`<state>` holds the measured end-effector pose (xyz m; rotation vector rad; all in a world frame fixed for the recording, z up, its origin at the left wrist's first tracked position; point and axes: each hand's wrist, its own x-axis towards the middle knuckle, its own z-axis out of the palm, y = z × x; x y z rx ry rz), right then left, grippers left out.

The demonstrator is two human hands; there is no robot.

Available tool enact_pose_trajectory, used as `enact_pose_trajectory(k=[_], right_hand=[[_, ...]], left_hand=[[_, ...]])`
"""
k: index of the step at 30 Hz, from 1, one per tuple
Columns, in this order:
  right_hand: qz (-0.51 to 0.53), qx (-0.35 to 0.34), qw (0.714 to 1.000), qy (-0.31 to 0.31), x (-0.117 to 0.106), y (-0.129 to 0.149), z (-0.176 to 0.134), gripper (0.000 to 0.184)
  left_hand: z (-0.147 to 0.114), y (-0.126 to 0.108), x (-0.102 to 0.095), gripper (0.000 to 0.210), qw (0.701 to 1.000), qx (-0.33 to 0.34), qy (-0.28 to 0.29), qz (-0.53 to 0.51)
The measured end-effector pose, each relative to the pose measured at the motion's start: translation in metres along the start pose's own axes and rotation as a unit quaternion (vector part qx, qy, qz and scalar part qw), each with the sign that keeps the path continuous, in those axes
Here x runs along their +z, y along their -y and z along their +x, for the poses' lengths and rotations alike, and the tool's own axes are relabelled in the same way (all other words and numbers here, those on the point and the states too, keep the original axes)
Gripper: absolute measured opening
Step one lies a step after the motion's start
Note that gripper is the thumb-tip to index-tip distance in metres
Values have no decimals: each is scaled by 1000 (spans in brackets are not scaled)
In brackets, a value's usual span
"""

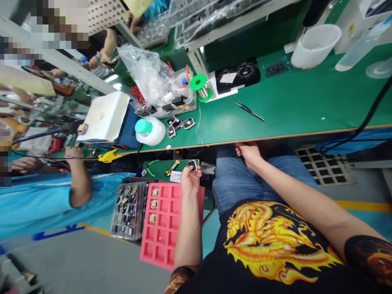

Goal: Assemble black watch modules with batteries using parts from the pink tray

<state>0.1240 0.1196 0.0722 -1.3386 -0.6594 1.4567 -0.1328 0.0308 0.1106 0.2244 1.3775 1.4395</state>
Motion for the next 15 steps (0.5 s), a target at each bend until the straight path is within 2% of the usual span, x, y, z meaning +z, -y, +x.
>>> enact_pose_trajectory(k=[9, 15], right_hand=[[6, -26, 1000, 15, -2, 4, -11, 31], [-25, -23, 997, 76, -5, 1, -22, 40]], left_hand=[[-2, 6, 3, 20, 998, 44, 9, 50], [-3, 12, 5, 18, 998, 32, 27, 48]])
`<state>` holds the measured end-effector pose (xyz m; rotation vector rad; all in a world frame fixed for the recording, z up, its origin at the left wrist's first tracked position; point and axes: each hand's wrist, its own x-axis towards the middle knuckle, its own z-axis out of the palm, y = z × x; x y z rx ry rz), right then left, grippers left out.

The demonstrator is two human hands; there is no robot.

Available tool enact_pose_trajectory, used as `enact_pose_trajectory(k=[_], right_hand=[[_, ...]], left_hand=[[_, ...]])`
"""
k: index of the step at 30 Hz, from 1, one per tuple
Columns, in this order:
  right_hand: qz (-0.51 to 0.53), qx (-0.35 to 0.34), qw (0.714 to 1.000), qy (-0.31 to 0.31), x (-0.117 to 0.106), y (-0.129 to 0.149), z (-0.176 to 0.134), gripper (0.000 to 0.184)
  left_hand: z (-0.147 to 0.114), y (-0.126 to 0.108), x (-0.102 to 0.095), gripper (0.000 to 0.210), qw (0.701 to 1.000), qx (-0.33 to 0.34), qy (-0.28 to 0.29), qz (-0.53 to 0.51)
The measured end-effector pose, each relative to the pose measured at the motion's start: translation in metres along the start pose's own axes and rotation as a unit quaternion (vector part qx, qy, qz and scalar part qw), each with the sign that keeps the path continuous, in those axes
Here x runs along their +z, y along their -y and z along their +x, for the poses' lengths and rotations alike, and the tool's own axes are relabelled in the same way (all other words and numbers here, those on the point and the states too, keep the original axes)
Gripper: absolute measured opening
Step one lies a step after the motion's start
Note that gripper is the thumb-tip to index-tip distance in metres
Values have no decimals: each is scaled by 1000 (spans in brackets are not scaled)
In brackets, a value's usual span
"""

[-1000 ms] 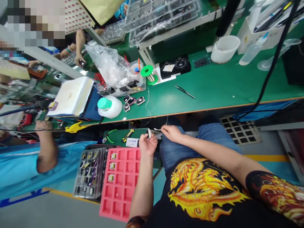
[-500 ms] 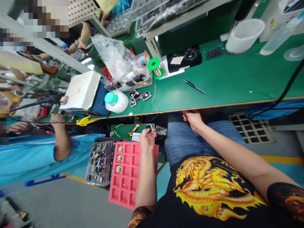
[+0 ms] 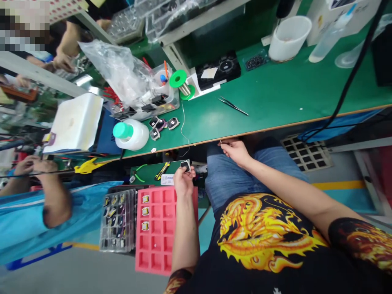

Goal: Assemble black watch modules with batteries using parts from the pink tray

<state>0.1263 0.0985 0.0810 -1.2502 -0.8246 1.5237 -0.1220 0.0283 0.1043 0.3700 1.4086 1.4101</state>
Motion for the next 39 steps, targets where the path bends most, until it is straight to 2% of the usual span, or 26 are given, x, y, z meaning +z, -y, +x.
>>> enact_pose_trajectory(k=[8, 12, 14, 17, 18, 21, 26, 32, 36, 39], right_hand=[[-56, -34, 998, 10, -5, -4, -2, 47], [-102, -62, 992, -33, -10, -10, -15, 34], [-130, -90, 987, 17, -10, -11, -28, 30], [-141, -111, 964, 197, -4, -7, -48, 33], [-132, -107, 956, 238, -1, -6, -52, 35], [-98, -97, 949, 284, 3, -2, -59, 36], [-101, -126, 946, 279, 0, -3, -54, 36], [-156, -226, 933, 232, -6, -2, -54, 30], [-153, -218, 942, 204, -6, -2, -53, 31], [-153, -206, 947, 195, -7, -2, -48, 28]], left_hand=[[-14, 2, 12, 15, 997, -37, 58, -21], [-28, 13, 25, 16, 991, -80, 106, -22], [-36, 18, 31, 16, 985, -101, 136, -20], [-49, 23, 38, 18, 974, -137, 181, -12], [-53, 24, 40, 18, 970, -145, 193, -8], [-60, 26, 43, 19, 964, -146, 224, -2], [-58, 30, 38, 25, 953, -135, 271, -4], [-54, 28, 34, 36, 968, -48, 242, 49], [-57, 26, 33, 56, 960, -7, 267, 87], [-53, 28, 34, 62, 955, 18, 273, 115]])
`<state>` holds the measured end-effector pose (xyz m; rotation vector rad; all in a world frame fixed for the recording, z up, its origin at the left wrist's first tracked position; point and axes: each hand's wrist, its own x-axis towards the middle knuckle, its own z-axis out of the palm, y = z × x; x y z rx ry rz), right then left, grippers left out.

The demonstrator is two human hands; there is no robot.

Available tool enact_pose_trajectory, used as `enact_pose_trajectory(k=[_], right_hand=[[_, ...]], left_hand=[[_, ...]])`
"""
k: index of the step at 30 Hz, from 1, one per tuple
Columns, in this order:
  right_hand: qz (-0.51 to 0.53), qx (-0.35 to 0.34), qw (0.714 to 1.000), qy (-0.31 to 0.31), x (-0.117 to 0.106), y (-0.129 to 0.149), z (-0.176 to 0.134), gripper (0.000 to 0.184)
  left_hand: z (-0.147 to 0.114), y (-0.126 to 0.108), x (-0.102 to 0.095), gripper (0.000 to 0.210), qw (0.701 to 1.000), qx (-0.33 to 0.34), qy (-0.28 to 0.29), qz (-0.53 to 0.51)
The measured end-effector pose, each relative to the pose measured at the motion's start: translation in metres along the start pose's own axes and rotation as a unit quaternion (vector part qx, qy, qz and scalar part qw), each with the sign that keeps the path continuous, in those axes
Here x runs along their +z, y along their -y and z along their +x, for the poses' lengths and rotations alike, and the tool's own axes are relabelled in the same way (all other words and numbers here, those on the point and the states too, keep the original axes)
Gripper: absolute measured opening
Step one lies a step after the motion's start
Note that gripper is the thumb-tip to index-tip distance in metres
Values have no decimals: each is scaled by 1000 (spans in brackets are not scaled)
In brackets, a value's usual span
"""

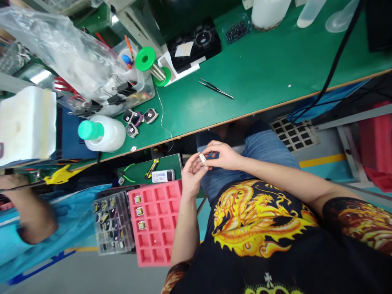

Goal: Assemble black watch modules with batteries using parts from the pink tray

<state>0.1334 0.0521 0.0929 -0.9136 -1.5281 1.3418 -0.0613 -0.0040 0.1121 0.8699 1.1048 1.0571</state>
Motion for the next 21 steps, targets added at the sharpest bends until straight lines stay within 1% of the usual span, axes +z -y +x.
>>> enact_pose_trajectory(k=[3, 5, 7, 9, 11, 12, 15, 17, 18, 19, 21], right_hand=[[4, 13, 1000, 20, -3, 1, -1, 27], [6, 33, 999, 21, -4, 4, -8, 29], [16, 63, 998, 6, -9, 1, -13, 32], [8, 82, 997, 10, -19, -8, -9, 31], [22, 111, 994, 8, -27, -19, 0, 36], [43, 133, 990, -4, -29, -23, 3, 40], [125, 206, 970, -22, -34, -28, 5, 45], [180, 245, 952, -20, -38, -30, 2, 42], [203, 265, 942, -16, -40, -33, -1, 42], [223, 289, 931, -13, -43, -38, -5, 42], [257, 347, 902, -9, -49, -55, -16, 46]], left_hand=[[1, 4, 3, 61, 1000, 2, -27, 2], [-2, 7, 9, 61, 999, -15, -32, -29], [-1, 8, 16, 63, 996, -36, -18, -81], [7, 9, 19, 66, 990, -44, 5, -135], [16, 9, 17, 66, 985, -29, 9, -168], [19, 9, 16, 66, 984, -20, 5, -177], [18, 10, 8, 66, 982, 3, -20, -190], [14, 4, -8, 68, 981, 21, -49, -185], [13, -2, -21, 70, 981, 34, -70, -175], [11, -10, -39, 71, 981, 51, -98, -160], [8, -33, -86, 73, 973, 89, -176, -119]])
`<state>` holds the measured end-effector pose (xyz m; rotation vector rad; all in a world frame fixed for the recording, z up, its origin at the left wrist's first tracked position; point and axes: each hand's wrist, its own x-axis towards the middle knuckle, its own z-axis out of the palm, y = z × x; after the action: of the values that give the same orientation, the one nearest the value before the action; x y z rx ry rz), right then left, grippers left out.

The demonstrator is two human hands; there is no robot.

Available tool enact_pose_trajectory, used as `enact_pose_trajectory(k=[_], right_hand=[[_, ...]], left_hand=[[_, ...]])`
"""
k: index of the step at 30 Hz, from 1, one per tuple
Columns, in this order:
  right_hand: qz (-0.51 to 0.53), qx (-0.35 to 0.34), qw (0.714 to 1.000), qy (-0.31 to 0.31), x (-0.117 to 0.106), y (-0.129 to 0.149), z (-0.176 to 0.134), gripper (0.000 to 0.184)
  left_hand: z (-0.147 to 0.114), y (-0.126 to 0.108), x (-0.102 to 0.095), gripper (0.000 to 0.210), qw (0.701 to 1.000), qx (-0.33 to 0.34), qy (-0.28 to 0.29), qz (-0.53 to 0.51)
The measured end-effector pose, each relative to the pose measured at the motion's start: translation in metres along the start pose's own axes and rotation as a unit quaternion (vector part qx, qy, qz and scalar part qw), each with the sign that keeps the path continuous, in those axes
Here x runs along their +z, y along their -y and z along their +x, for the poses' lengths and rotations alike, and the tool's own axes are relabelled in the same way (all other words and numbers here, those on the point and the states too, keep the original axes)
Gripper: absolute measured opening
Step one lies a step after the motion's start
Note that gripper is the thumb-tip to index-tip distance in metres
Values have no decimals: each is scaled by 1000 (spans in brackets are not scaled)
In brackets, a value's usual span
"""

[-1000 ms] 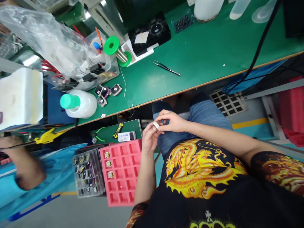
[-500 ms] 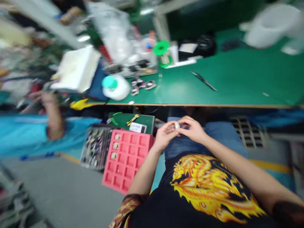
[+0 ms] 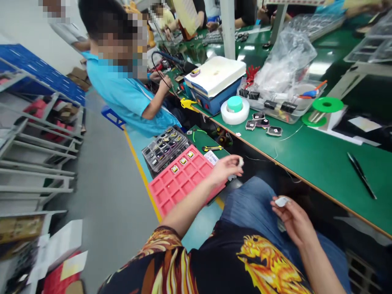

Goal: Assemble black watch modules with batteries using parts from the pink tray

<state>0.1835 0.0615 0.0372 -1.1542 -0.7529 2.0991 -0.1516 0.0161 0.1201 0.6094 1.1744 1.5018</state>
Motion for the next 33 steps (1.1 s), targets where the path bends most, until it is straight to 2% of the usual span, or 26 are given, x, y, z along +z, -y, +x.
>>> enact_pose_trajectory(k=[2, 3, 4, 6, 8, 10, 13, 17, 24, 29, 33], right_hand=[[42, 76, 996, -12, -18, -22, 3, 49], [62, 117, 991, -20, -27, -33, 5, 49], [82, 148, 985, -31, -34, -44, 8, 47], [118, 175, 977, -35, -46, -60, 14, 42], [128, 178, 975, -40, -52, -66, 21, 38], [124, 177, 975, -50, -54, -67, 28, 33], [130, 177, 974, -59, -53, -65, 33, 27], [126, 173, 975, -56, -52, -63, 31, 27], [122, 178, 976, -38, -50, -53, 26, 27], [106, 179, 977, -49, -49, -52, 21, 28], [94, 171, 980, -51, -43, -51, 19, 27]], left_hand=[[21, -40, -47, 69, 989, 70, -124, 48], [31, -62, -72, 67, 971, 100, -210, 63], [41, -82, -98, 64, 956, 119, -261, 65], [60, -120, -147, 55, 930, 147, -332, 64], [74, -148, -190, 51, 900, 167, -398, 65], [83, -164, -224, 50, 874, 176, -449, 65], [87, -170, -259, 50, 852, 169, -492, 66], [85, -161, -285, 54, 844, 156, -508, 77], [82, -154, -308, 59, 847, 144, -496, 126], [78, -154, -312, 59, 845, 147, -485, 169], [75, -150, -301, 57, 848, 154, -461, 211]])
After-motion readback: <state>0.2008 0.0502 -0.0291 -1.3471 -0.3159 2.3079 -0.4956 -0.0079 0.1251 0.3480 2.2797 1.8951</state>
